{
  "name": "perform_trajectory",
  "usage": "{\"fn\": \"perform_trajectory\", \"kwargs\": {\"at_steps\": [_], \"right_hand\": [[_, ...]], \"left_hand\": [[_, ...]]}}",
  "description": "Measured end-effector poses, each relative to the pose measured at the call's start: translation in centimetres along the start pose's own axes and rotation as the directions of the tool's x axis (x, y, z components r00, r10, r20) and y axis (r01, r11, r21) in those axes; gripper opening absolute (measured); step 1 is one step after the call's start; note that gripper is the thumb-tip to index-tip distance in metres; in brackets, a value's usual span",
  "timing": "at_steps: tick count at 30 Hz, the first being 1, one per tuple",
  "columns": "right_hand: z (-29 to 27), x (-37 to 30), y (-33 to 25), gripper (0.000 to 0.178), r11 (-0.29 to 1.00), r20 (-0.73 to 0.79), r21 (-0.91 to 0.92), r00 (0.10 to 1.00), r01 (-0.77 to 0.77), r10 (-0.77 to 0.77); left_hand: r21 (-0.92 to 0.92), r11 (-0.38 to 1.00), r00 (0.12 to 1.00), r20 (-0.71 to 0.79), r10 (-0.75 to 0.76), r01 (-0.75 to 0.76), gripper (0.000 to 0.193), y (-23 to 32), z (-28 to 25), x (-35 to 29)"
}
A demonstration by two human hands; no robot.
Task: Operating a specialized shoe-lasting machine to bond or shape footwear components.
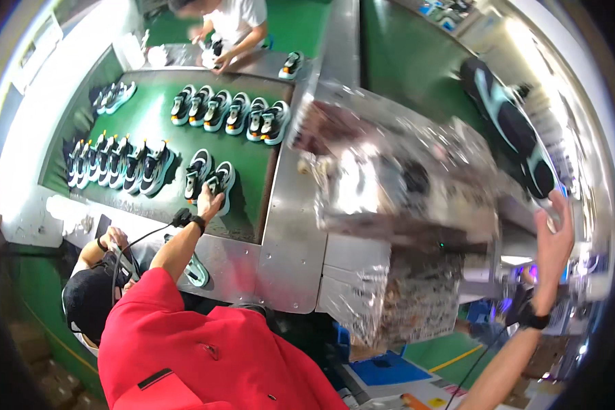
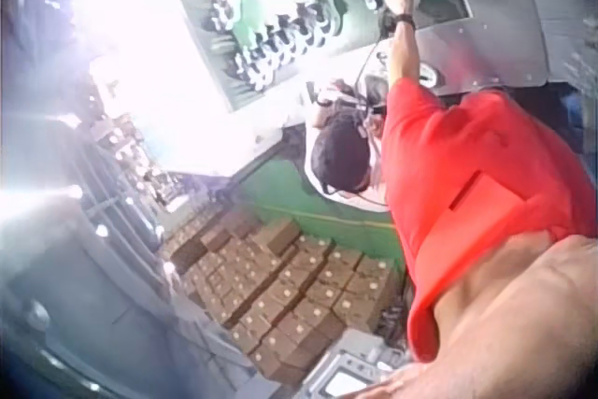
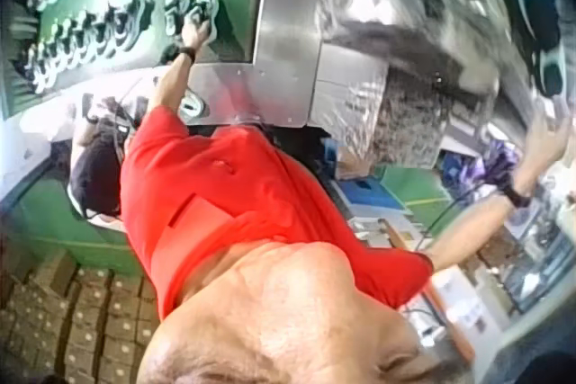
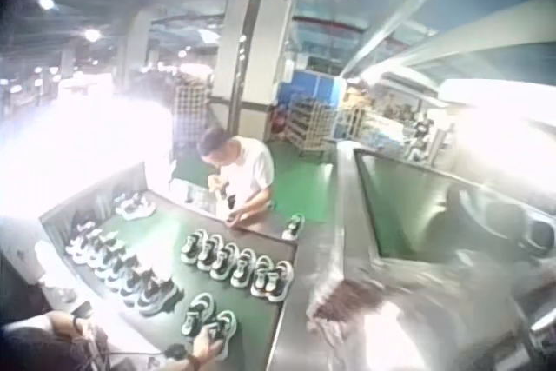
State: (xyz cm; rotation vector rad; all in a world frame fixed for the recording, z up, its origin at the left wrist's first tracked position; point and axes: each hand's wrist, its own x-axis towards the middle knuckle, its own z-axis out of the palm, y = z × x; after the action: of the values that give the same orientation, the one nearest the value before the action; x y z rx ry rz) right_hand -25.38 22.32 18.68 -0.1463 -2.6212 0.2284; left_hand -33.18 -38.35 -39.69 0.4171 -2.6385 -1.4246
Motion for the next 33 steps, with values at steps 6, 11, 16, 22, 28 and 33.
{"fn": "perform_trajectory", "kwargs": {"at_steps": [6,11,16,22,28,33], "right_hand": [[5.9,15.5,1.4,0.062,0.984,0.427,-0.062,0.886,-0.169,0.179],[8.3,16.1,-4.1,0.044,0.981,0.415,0.163,0.909,-0.109,0.032],[11.0,13.0,-7.8,0.067,0.988,0.076,0.100,0.989,0.120,-0.128],[2.9,2.3,-8.2,0.076,0.941,-0.325,-0.160,0.884,0.298,-0.336],[-2.3,-15.5,-6.8,0.090,0.926,-0.449,-0.228,0.811,0.303,-0.376],[-4.5,-32.1,-9.4,0.046,0.912,-0.408,-0.410,0.889,0.026,-0.209]], "left_hand": [[0.229,0.962,0.988,-0.089,-0.129,0.146,0.072,0.0,4.3,1.4],[0.217,0.966,0.985,-0.131,-0.115,0.141,0.065,1.5,3.0,1.3],[0.232,0.968,0.995,0.060,0.080,-0.092,0.063,-4.5,1.8,3.7],[0.239,0.866,0.895,0.023,0.446,-0.438,0.067,5.0,4.3,-1.2],[-0.327,0.603,0.039,0.897,0.440,0.728,0.071,32.0,3.1,-20.2],[0.291,0.583,-0.639,0.509,0.577,0.758,0.079,41.1,6.0,-27.4]]}}
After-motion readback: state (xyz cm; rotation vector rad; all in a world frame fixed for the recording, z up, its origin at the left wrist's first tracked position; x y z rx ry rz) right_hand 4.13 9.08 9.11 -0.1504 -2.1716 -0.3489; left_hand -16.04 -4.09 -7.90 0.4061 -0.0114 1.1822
